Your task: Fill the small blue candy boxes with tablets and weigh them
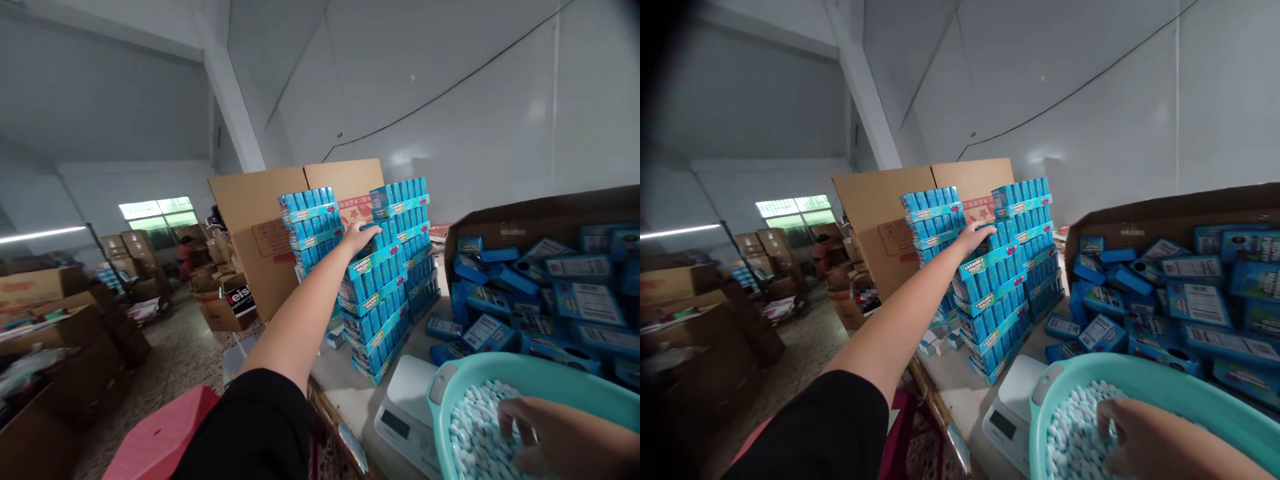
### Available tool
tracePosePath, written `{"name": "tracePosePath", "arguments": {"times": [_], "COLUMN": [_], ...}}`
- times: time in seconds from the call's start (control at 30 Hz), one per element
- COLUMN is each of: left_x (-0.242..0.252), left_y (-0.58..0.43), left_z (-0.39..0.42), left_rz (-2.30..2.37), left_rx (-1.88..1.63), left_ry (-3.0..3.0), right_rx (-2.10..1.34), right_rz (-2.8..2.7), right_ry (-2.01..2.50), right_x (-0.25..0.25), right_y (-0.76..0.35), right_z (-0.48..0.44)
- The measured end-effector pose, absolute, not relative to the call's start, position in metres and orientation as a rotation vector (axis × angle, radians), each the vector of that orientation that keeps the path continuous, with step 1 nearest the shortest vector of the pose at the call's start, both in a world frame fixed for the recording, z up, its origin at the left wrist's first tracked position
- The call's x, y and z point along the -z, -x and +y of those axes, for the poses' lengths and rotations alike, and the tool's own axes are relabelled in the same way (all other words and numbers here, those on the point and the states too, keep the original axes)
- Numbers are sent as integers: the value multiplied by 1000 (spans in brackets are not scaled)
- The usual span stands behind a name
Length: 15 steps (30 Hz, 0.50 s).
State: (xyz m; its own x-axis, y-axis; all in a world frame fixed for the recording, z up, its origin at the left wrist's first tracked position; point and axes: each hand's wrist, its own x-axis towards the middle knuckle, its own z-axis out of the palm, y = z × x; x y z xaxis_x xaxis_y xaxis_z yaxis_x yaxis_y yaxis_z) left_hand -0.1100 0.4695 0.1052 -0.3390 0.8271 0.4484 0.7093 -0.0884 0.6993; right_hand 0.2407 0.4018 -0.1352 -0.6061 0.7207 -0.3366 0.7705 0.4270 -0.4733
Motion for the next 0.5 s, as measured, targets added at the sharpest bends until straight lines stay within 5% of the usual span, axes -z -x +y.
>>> {"name": "tracePosePath", "arguments": {"times": [0.5], "left_x": [-107], "left_y": [110], "left_z": [460], "left_rz": [2053], "left_rx": [-1312], "left_ry": [-1819], "right_rx": [884], "right_rz": [2565], "right_ry": [-1305], "right_x": [118], "right_y": [-238], "right_z": [390]}}
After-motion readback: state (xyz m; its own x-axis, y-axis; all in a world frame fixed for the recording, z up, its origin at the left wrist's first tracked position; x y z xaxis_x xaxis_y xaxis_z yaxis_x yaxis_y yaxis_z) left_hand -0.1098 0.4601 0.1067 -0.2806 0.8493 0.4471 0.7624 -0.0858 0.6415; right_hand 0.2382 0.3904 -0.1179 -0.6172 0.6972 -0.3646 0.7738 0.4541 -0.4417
